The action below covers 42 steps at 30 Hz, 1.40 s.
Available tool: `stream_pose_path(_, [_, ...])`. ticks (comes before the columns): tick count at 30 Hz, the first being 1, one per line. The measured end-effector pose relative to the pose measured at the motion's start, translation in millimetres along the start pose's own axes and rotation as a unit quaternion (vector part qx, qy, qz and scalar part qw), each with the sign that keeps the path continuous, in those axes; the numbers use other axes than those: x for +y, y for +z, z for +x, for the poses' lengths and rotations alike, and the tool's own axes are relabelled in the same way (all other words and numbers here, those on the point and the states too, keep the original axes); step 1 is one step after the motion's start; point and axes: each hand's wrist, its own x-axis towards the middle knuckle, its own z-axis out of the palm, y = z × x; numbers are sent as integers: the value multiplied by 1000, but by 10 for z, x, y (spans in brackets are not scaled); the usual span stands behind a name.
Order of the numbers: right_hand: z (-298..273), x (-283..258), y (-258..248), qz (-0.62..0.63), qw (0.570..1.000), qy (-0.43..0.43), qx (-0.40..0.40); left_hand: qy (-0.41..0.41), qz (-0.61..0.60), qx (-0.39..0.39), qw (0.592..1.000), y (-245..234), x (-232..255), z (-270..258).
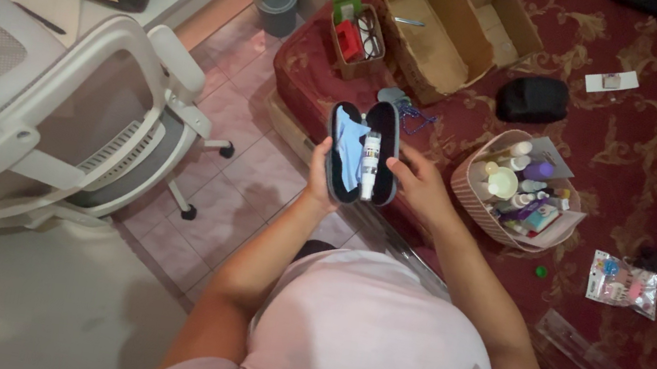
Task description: The person organizes various items from a plastic basket and a table into a black bag. They handle a small fan, a notebook, a pen, a small pink box, and several bottles, placing them into the bag or a cardboard box.
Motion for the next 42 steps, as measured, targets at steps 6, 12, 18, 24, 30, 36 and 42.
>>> stream_pose_path(6, [31, -269, 273, -464, 862, -188, 78, 27, -92, -45, 994, -254, -126, 216])
stream_pose_path(12, [-10, -564, 463, -524, 843, -82, 94, -36, -81, 34, 995, -166, -280, 255])
stream_pose_path(18, [-111, -384, 62, -429, 868, -220, 117, -37, -96, 10, 995, -205, -328, 350])
stream_pose_path(24, [-187, -274, -145, -280, 933, -177, 140, -101, -114, 19, 988, -26, -423, 436])
stream_pose_path(30, [-196, -246, -242, -256, 945, -144, 146, -114, -100, 16, 988, 9, -489, 468])
stream_pose_path(36, [-76, -136, -212, -254, 943, -143, 159, -108, -103, 22, 989, 7, -426, 509])
stream_pose_path(42, [5, -36, -284, -247, 949, -134, 145, -108, -107, 30, 988, -18, -347, 475])
